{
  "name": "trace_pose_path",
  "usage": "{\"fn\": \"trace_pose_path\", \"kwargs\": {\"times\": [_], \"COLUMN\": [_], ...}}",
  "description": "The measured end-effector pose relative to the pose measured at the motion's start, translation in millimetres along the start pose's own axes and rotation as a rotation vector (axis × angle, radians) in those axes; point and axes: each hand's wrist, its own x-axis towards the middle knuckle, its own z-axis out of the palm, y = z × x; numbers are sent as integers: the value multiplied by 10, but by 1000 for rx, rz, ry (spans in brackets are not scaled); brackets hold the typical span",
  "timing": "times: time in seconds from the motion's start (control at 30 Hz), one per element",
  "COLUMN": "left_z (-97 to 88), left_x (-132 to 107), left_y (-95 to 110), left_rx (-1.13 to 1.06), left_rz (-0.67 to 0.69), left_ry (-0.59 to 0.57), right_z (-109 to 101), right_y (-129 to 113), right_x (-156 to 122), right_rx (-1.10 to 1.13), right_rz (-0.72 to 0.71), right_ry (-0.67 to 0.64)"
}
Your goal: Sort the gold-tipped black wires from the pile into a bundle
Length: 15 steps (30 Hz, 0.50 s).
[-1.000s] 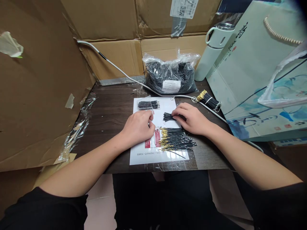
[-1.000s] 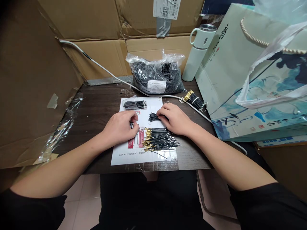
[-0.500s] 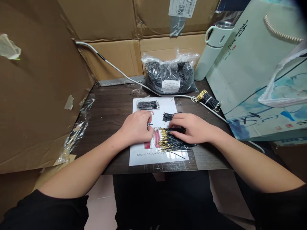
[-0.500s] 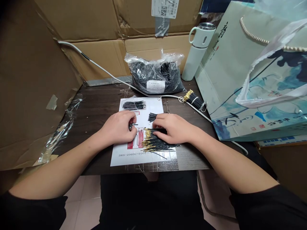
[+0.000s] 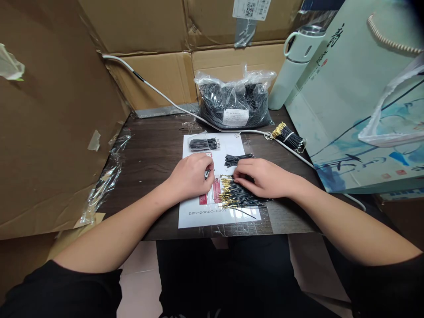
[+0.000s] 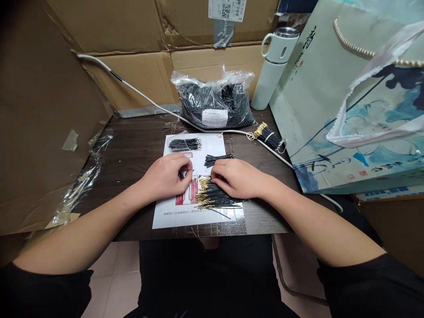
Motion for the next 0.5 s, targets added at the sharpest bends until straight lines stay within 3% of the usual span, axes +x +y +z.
{"fn": "trace_pose_path", "kwargs": {"times": [0.23, 0.5], "left_z": [8, 21], "left_x": [7, 10], "left_y": [-19, -18], "left_rx": [51, 50], "left_rz": [23, 24], "left_ry": [-5, -3], "right_z": [-4, -12], "right_y": [8, -7], "right_x": [-2, 10], "right_rx": [52, 37], "right_rz": [-9, 21], "right_ry": [-27, 74]}}
